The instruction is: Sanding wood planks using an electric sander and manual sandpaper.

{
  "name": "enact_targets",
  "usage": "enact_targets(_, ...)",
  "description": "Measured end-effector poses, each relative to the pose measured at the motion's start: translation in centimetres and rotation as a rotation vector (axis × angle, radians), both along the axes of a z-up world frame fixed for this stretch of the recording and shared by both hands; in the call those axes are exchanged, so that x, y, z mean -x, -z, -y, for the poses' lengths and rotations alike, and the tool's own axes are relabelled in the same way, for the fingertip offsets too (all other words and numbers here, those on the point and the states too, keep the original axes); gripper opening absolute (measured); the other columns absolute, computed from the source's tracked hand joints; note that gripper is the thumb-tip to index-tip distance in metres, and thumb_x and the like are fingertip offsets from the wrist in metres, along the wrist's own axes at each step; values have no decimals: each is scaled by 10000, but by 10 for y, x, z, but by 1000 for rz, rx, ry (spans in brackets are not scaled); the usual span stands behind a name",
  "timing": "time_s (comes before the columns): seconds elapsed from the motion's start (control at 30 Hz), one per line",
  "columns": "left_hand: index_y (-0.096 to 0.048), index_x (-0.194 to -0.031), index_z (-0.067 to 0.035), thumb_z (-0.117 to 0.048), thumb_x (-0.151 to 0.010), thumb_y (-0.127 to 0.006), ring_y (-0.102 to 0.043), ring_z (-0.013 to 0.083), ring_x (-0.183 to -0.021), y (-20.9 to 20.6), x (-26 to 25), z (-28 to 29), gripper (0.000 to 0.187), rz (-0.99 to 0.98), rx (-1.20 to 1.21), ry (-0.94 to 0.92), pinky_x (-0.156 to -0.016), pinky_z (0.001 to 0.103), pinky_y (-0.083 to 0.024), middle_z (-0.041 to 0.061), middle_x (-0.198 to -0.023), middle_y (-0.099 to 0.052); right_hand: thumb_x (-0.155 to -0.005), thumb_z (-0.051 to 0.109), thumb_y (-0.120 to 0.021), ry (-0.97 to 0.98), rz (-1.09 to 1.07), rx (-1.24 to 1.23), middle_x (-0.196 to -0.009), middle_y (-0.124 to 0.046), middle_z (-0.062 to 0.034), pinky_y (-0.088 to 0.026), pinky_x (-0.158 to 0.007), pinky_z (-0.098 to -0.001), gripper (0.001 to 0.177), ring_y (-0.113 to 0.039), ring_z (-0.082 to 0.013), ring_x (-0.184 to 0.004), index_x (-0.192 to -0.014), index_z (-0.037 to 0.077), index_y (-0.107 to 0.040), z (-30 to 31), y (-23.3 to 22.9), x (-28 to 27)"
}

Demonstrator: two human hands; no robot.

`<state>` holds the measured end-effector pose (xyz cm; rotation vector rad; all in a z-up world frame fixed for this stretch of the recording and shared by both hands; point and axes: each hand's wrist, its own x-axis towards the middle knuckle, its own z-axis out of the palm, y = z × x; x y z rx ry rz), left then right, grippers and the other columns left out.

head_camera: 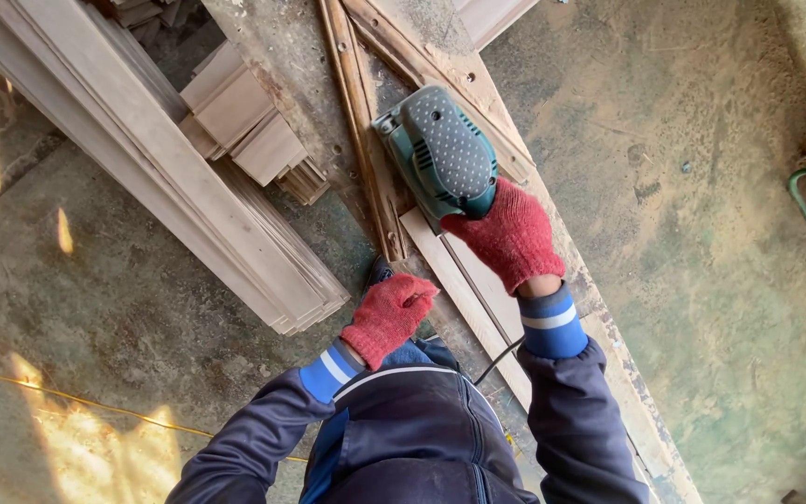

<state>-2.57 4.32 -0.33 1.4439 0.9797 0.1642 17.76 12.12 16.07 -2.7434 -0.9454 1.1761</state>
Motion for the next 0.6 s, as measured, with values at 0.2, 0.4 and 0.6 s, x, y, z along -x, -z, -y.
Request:
enact_targets(0.2, -803, -1093, -215, -275, -859, -731, -752, 235, -939, -12, -8, 10, 252, -27, 89, 34, -832, 362, -622, 61, -1089, -772, -711, 538, -834, 34, 26, -85, -1092, -735, -204, -568, -961, -518, 642, -688, -410, -1124, -1177, 119, -698, 20, 19, -23)
enact_targets(0.4, -798, -1095, -179, -284, -891, -714, -736, 313, -968, -5, 0, 28, 244, -9, -2, 127, -859, 409, -605, 112, -1053, -765, -711, 468, -839, 45, 1, -91, -1107, -729, -240, -552, -992, -535, 637, -676, -445, -1140, -1196, 81, -694, 33, 18, -18)
enact_targets(0.6, -784, -1114, -180, -312, -892, -703, -729, 312, -1023, -8, -2, 22, 271, -68, 3, 173, -907, 414, -593, 109, -1083, -763, -753, 408, -850, 13, -54, -100, -1110, -743, -203, -554, -999, -506, 545, -688, -433, -1136, -1196, 126, -704, 29, 14, -3)
